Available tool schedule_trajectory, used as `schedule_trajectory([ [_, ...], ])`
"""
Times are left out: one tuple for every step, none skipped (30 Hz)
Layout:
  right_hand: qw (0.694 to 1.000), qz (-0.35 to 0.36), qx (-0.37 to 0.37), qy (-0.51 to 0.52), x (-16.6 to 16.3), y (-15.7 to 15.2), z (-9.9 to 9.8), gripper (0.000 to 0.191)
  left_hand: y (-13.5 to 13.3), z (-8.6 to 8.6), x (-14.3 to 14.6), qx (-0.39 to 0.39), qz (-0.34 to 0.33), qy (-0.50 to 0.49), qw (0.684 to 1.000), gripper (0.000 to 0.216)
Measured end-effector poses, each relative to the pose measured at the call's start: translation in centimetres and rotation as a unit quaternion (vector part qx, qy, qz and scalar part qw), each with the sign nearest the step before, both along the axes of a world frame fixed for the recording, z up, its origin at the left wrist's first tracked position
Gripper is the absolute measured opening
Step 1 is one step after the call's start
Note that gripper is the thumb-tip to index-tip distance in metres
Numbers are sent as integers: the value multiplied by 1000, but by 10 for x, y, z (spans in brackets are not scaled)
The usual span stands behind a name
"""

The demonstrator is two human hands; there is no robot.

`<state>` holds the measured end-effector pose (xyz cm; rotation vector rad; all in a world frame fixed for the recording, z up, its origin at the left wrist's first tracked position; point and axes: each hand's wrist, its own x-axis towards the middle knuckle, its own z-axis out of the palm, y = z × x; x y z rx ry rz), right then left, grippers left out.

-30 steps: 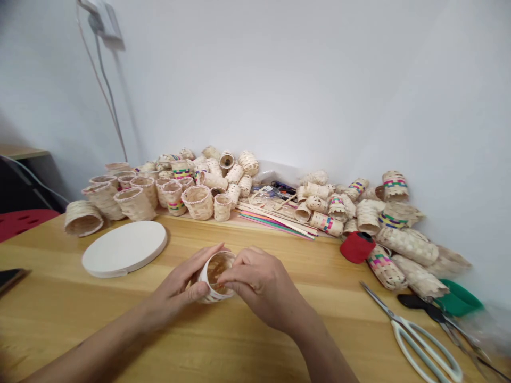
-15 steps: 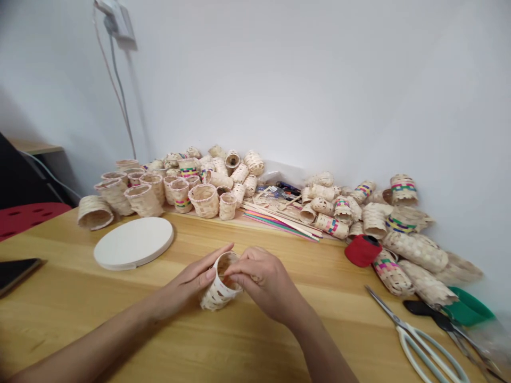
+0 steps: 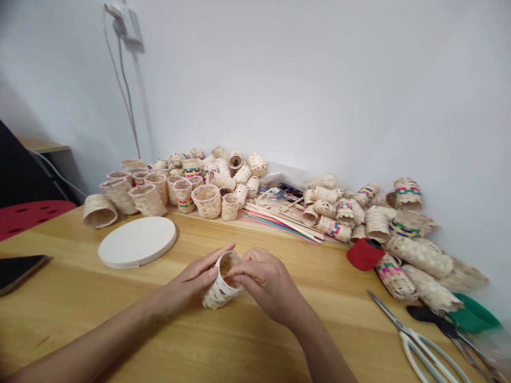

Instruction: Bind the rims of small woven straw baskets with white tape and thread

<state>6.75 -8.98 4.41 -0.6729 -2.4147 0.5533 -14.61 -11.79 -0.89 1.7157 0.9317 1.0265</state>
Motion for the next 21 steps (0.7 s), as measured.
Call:
schedule_trajectory([
  [1000, 0, -1, 0, 0, 0, 0, 18, 0, 0, 0, -2, -1, -1, 1000, 59],
  [1000, 1, -1, -1, 1, 0, 0, 18, 0, 0, 0, -2, -1, -1, 1000, 59],
  [1000, 1, 1, -2, 1, -1, 0, 19, 0, 0, 0, -1, -2, 0, 1000, 59],
  [1000, 2, 5, -3, 1, -1, 0, 19, 0, 1, 0, 1, -2, 1, 1000, 59],
  [1000, 2, 11, -6, 1, -1, 0, 19, 0, 2, 0, 3, -3, 2, 1000, 59],
  [1000, 2, 19, -8, 1, -1, 0, 19, 0, 2, 0, 5, -4, 2, 1000, 58],
  [1000, 3, 28, -10, 1, -1, 0, 20, -1, 3, 0, 6, -5, 2, 1000, 58],
  [999, 3, 37, -12, 1, -1, 0, 20, -1, 3, 0, 6, -5, 1, 1000, 58],
  [999, 2, 45, -13, 1, -1, 0, 20, -1, 3, 1, 5, -4, 0, 1000, 58],
  [999, 2, 51, -14, 0, -1, 0, 20, -1, 3, 1, 4, -2, -1, 1000, 57],
  [998, 1, 58, -13, 0, -1, 0, 20, -2, 4, 1, 4, 0, -2, 1000, 57],
  [998, 1, 63, -12, -1, -1, 0, 20, -2, 4, 1, 5, 2, -4, 1000, 57],
  [998, 1, 66, -10, -2, -2, 0, 20, -2, 5, 2, 6, 3, -5, 1000, 57],
  [998, 4, 70, -7, -3, -3, 0, 20, -3, 6, 2, 6, 4, -6, 1000, 57],
  [997, 8, 72, -4, -4, -3, 0, 20, -3, 7, 3, 6, 3, -7, 1000, 56],
  [997, 11, 73, -2, -5, -4, 0, 20, -3, 9, 3, 4, 2, -8, 1000, 56],
  [997, 12, 74, 1, -6, -5, 0, 20, -4, 10, 4, 1, 1, -10, 1000, 56],
  [997, 12, 73, 4, -6, -5, 0, 19, -4, 11, 4, -3, 0, -11, 1000, 55],
  [998, 10, 69, 8, -7, -5, -1, 19, -4, 12, 5, -7, -1, -14, 1000, 55],
  [998, 8, 61, 11, -7, -5, -1, 18, -4, 12, 5, -10, -1, -17, 1000, 55],
  [999, 5, 50, 14, -7, -4, -1, 18, -4, 12, 5, -11, 0, -19, 1000, 55],
])
